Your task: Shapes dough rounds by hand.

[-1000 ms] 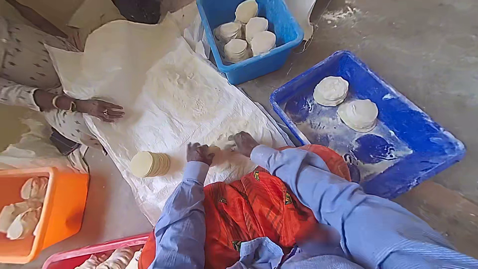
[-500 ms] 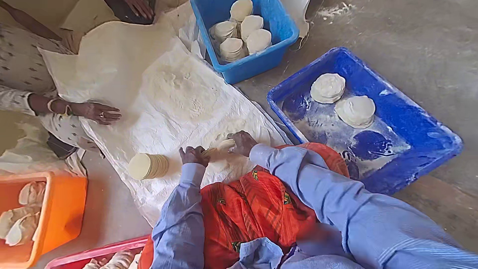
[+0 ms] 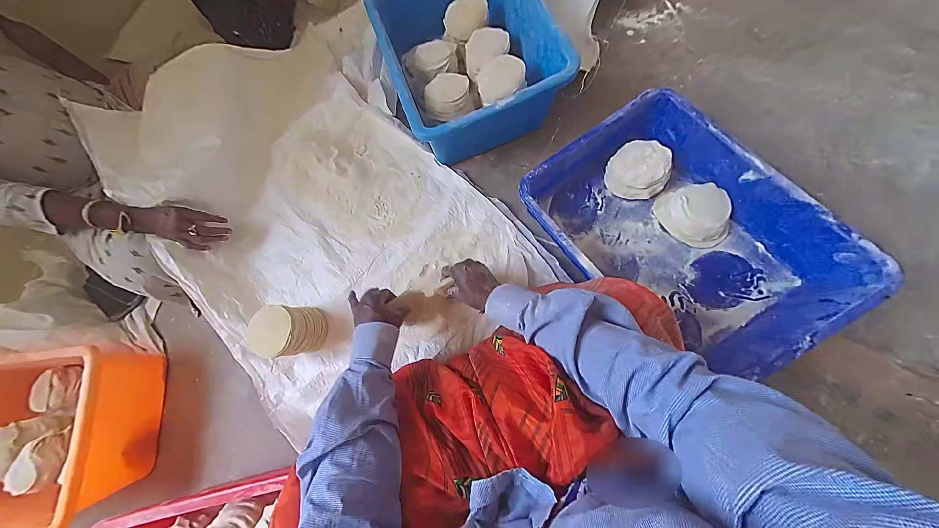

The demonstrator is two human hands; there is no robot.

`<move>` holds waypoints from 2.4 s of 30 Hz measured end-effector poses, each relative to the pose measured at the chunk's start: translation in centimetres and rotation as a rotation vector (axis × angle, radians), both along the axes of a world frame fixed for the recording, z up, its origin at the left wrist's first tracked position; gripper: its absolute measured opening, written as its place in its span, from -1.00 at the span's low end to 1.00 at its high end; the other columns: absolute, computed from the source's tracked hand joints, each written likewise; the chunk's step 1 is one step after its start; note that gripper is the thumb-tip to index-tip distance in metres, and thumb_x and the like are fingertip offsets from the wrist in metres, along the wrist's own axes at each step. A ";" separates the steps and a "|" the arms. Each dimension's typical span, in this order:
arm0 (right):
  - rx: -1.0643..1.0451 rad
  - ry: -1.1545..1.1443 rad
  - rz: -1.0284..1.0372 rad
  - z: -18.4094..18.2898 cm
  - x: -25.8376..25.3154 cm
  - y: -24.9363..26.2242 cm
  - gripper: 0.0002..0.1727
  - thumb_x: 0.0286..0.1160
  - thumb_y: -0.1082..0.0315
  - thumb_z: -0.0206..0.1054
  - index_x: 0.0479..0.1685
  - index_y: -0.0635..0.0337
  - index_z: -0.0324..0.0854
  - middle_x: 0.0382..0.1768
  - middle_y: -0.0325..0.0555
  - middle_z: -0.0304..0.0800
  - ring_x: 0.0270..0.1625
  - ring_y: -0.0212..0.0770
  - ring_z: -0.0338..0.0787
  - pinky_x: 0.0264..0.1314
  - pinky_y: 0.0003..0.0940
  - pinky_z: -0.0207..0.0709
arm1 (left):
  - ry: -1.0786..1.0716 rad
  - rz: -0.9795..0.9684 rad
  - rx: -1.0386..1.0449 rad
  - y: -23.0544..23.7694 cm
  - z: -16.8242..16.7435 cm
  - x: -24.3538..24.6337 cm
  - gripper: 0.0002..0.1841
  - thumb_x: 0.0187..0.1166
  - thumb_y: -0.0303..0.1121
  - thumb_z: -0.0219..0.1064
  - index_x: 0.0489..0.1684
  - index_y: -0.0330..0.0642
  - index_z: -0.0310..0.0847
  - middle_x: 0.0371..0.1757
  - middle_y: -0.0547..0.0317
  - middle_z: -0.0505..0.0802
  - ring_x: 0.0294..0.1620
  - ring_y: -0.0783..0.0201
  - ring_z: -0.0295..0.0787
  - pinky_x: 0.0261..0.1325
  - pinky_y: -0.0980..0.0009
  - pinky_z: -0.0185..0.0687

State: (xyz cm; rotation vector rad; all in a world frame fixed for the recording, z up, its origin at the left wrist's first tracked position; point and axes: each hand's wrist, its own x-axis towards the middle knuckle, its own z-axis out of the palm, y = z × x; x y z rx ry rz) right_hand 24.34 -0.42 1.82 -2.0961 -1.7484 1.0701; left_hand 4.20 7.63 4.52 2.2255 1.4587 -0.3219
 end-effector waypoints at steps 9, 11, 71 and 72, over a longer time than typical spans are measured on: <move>0.047 -0.056 -0.111 2.4 1.1 0.0 -0.70 0.53 0.30 0.45 0.18 0.18 0.74 0.07 0.20 0.85 0.22 0.23 0.81 0.27 0.23 0.61 | -0.694 -0.183 0.608 0.5 1.2 -0.7 -0.79 -0.01 -0.48 0.63 -0.76 -0.31 0.64 0.06 -0.16 0.91 0.63 -0.47 0.38 0.83 -0.27 -0.16; 0.077 -0.053 -0.121 2.9 1.3 0.0 -0.73 0.53 0.31 0.44 0.14 0.18 0.73 0.04 0.18 0.85 0.18 0.21 0.83 0.23 0.22 0.61 | -0.791 -0.254 0.732 0.2 1.5 -0.1 -0.79 0.07 -0.44 0.56 -0.74 -0.31 0.61 -0.07 -0.18 0.92 0.51 -0.45 0.54 0.77 -0.25 0.03; 0.008 0.113 -0.030 -0.1 -0.5 -0.1 -0.61 0.68 0.26 0.34 0.38 0.23 0.69 0.22 0.29 0.80 0.39 0.26 0.73 0.52 0.20 0.47 | -0.328 0.188 -0.169 -1.8 -0.9 1.9 -0.64 0.58 -0.37 0.44 0.29 -0.32 0.71 0.26 -0.28 0.82 0.41 -0.16 0.70 0.59 -0.10 0.42; 0.023 0.112 -0.041 -0.1 -0.3 0.6 -0.64 0.69 0.28 0.32 0.34 0.26 0.70 0.21 0.30 0.80 0.39 0.26 0.73 0.52 0.18 0.46 | -0.401 0.202 -0.163 -1.3 -1.4 1.8 -0.65 0.59 -0.36 0.43 0.28 -0.33 0.72 0.23 -0.27 0.83 0.39 -0.12 0.73 0.58 -0.06 0.44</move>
